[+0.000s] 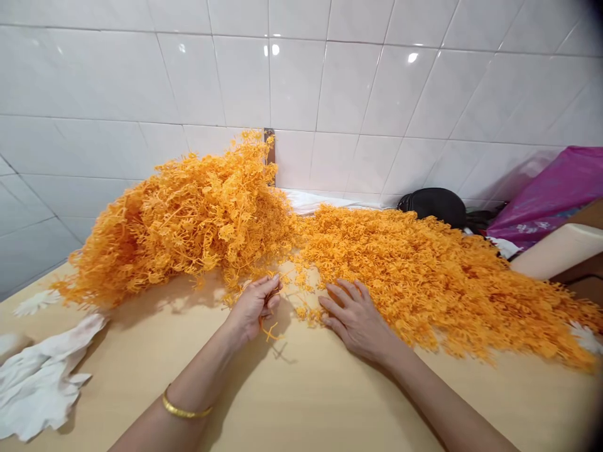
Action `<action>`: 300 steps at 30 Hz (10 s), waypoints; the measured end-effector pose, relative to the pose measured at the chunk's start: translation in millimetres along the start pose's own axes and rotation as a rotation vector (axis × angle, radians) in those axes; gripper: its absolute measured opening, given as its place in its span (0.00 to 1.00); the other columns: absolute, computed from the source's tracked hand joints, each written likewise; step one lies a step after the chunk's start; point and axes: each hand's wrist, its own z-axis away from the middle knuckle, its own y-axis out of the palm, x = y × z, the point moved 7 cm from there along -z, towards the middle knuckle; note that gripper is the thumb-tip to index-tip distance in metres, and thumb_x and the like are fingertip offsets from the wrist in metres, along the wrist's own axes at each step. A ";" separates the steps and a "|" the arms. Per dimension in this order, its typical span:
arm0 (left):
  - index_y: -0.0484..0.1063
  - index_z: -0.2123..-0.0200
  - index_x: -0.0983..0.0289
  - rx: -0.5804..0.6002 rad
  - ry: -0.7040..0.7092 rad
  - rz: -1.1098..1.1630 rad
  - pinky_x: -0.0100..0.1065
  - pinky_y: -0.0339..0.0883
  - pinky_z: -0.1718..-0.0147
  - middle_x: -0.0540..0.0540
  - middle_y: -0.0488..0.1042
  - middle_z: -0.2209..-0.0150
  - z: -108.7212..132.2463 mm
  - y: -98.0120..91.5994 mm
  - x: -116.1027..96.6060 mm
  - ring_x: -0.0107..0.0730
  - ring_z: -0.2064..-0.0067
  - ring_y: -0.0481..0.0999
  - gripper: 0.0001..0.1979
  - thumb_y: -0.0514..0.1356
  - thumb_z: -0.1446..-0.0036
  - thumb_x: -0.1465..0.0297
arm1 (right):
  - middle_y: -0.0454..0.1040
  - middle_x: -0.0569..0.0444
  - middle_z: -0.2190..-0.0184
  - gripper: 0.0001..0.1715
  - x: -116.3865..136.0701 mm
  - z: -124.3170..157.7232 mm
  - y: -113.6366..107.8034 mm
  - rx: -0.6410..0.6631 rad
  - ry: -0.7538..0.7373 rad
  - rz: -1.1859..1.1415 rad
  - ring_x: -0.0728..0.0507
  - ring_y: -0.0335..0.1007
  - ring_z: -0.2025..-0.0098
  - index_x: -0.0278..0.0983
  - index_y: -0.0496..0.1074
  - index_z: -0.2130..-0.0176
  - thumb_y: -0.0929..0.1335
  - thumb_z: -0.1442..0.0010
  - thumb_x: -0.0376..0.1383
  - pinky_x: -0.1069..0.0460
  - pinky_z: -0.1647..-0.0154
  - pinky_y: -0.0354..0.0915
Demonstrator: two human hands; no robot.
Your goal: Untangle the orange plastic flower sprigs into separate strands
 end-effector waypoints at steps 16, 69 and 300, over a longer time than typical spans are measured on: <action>0.57 0.79 0.64 -0.097 0.055 0.248 0.22 0.40 0.89 0.42 0.52 0.91 -0.6 -25.2 -25.5 0.17 0.89 0.44 0.13 0.54 0.46 0.66 | 0.65 0.44 0.51 0.18 21.0 -1.2 -27.8 -0.186 -0.061 -0.012 0.36 0.51 0.45 0.35 0.66 0.54 0.58 0.42 0.37 0.38 0.46 0.45; 0.62 0.67 0.66 0.091 -0.252 0.016 0.23 0.55 0.86 0.52 0.69 0.84 24.5 11.7 31.2 0.22 0.87 0.62 0.04 0.55 0.49 0.74 | 0.59 0.41 0.46 0.21 -18.9 -32.2 16.9 -0.022 0.001 0.272 0.34 0.45 0.43 0.36 0.65 0.52 0.56 0.40 0.41 0.38 0.46 0.40; 0.66 0.73 0.68 0.150 -0.224 0.445 0.22 0.41 0.87 0.40 0.46 0.91 -5.0 32.7 33.7 0.15 0.88 0.42 0.06 0.56 0.48 0.70 | 0.61 0.61 0.83 0.16 -32.7 -18.5 52.3 -0.405 0.906 -1.596 0.51 0.60 0.82 0.39 0.57 0.76 0.65 0.51 0.46 0.54 0.80 0.60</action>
